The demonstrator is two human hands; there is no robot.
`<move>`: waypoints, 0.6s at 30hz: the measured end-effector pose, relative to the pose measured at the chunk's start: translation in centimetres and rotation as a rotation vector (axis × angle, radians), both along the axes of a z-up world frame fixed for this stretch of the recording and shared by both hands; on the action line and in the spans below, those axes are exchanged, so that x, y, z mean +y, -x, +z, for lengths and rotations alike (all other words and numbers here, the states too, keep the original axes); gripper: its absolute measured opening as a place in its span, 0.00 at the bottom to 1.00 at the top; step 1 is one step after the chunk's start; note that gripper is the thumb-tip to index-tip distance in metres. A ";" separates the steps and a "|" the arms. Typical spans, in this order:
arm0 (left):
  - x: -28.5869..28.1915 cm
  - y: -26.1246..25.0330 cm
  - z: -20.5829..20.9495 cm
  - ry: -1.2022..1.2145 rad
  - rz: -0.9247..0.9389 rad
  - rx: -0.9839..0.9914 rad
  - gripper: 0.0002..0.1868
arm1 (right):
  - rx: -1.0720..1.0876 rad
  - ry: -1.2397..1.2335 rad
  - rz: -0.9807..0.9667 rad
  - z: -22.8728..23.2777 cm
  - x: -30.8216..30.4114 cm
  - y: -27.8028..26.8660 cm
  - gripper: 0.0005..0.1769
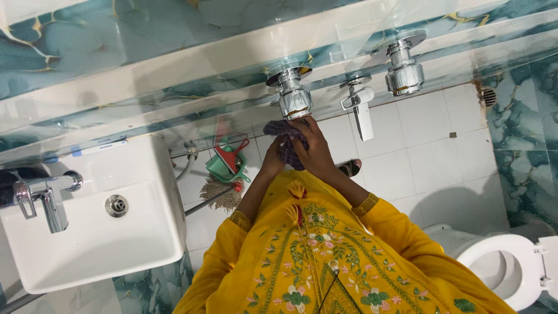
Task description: The person wipes two chrome faucets and a showerhead fixture using a purple and white checkered cloth in a bathroom.
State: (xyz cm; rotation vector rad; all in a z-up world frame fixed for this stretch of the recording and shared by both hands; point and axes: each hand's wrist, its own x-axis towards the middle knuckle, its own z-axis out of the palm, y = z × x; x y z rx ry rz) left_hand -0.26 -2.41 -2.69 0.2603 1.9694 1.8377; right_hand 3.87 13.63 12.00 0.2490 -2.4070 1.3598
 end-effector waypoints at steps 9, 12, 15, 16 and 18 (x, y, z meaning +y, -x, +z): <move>0.2 1.1 0.9 0.064 -0.026 -0.124 0.27 | -0.316 0.536 0.123 -2.8 2.7 7.0 0.18; 0.1 0.8 -1.7 0.036 -0.020 -0.029 0.25 | -0.068 -0.147 -0.116 -0.9 0.4 3.5 0.18; -0.2 0.8 -3.1 0.008 -0.017 0.060 0.25 | -0.213 -0.058 -0.151 0.3 -1.1 2.0 0.21; -0.3 0.9 -3.0 0.045 -0.023 0.095 0.25 | -0.208 -0.059 -0.148 0.3 -0.9 2.3 0.21; -0.1 0.9 -2.3 -0.010 -0.009 0.011 0.25 | -0.150 0.100 -0.102 -0.4 -0.1 3.2 0.23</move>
